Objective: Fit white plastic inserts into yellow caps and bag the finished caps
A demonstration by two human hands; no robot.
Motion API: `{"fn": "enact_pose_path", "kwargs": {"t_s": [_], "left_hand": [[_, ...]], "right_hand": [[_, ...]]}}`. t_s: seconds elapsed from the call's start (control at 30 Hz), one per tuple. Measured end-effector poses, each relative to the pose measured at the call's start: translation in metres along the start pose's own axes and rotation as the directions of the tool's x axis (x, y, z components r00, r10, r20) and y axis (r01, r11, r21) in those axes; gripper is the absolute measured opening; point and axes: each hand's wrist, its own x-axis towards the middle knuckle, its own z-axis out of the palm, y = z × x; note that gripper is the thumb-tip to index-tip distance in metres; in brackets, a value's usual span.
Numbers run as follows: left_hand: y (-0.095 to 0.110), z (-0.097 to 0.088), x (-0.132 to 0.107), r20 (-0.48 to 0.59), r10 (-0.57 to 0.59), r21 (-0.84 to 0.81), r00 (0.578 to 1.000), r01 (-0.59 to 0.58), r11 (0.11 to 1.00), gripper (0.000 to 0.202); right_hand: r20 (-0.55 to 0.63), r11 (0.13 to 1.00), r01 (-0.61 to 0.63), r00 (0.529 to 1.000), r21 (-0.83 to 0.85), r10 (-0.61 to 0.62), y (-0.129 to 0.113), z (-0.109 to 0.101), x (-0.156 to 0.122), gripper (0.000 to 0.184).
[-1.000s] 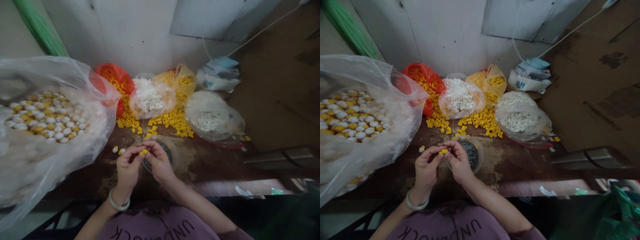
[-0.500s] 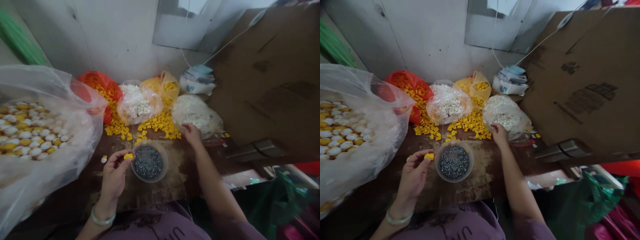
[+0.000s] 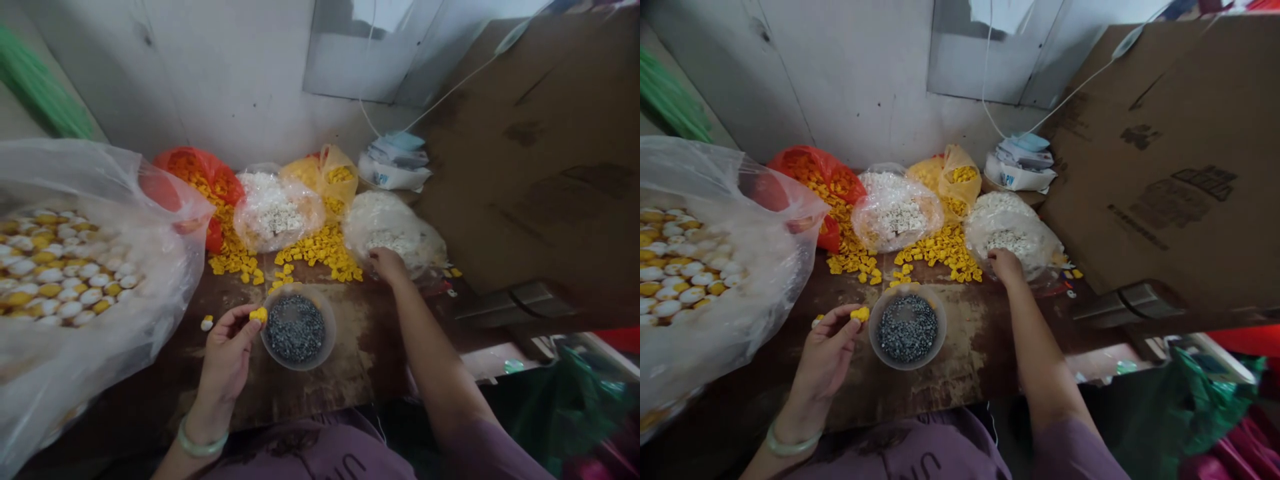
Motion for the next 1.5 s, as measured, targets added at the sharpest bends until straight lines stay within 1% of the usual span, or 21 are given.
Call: {"fn": "enact_pose_path", "kwargs": {"t_s": [0.07, 0.3, 0.4, 0.53, 0.63, 0.73, 0.87, 1.0, 1.17, 1.3, 1.4, 1.5], "left_hand": [[0.0, 0.001, -0.001, 0.007, 0.0, -0.003, 1.0, 0.0, 1.0, 0.041], [-0.004, 0.003, -0.002, 0.101, -0.009, 0.046, 0.995, 0.004, 0.999, 0.036], [-0.005, 0.003, -0.003, 0.109, 0.001, 0.061, 0.994, -0.008, 0.998, 0.034], [-0.005, 0.003, -0.003, 0.101, 0.005, 0.061, 0.995, -0.012, 0.998, 0.033], [-0.005, 0.005, -0.004, 0.104, -0.001, 0.042, 0.995, -0.003, 0.999, 0.034], [-0.003, 0.007, -0.005, 0.11, -0.002, 0.034, 0.994, -0.002, 0.999, 0.033], [-0.001, 0.008, -0.007, 0.101, -0.001, 0.046, 0.995, -0.004, 0.999, 0.034], [-0.002, 0.009, -0.008, 0.105, -0.016, 0.058, 0.994, 0.01, 0.998, 0.035], [-0.004, 0.007, -0.008, 0.107, -0.022, 0.063, 0.994, 0.015, 0.998, 0.037], [-0.005, 0.005, -0.008, 0.116, -0.019, 0.061, 0.993, 0.012, 0.998, 0.037], [-0.006, 0.004, -0.008, 0.123, -0.011, 0.058, 0.992, 0.004, 0.998, 0.036], [-0.007, 0.004, -0.009, 0.124, -0.001, 0.054, 0.992, -0.005, 0.999, 0.035]], "right_hand": [[0.013, 1.0, -0.006, 1.0, -0.019, 0.007, 0.003, 0.001, 0.0, 0.026], [0.057, 1.0, -0.008, 0.998, 0.0, 0.008, 0.01, 0.003, 0.005, 0.029], [0.046, 0.999, -0.038, 0.998, 0.021, 0.037, 0.012, 0.005, 0.008, 0.033], [0.034, 0.998, -0.056, 0.998, 0.035, 0.055, 0.013, 0.008, 0.011, 0.027], [-0.017, 0.996, -0.067, 0.998, 0.061, 0.068, 0.011, 0.009, 0.01, 0.024], [-0.121, 0.99, -0.07, 0.989, 0.122, 0.085, 0.009, 0.007, 0.007, 0.028], [-0.262, 0.972, -0.04, 0.96, 0.231, 0.102, 0.007, 0.003, 0.002, 0.033], [-0.334, 0.935, -0.016, 0.932, 0.355, 0.143, 0.007, 0.004, 0.003, 0.034], [-0.362, 0.866, 0.0, 0.908, 0.501, 0.21, 0.007, 0.012, 0.01, 0.034], [-0.339, 0.83, 0.018, 0.917, 0.557, 0.208, 0.005, 0.018, 0.012, 0.033], [-0.332, 0.833, 0.013, 0.921, 0.554, 0.206, 0.004, 0.016, 0.009, 0.027], [-0.339, 0.849, -0.009, 0.915, 0.529, 0.22, 0.003, 0.005, 0.003, 0.02]]}}
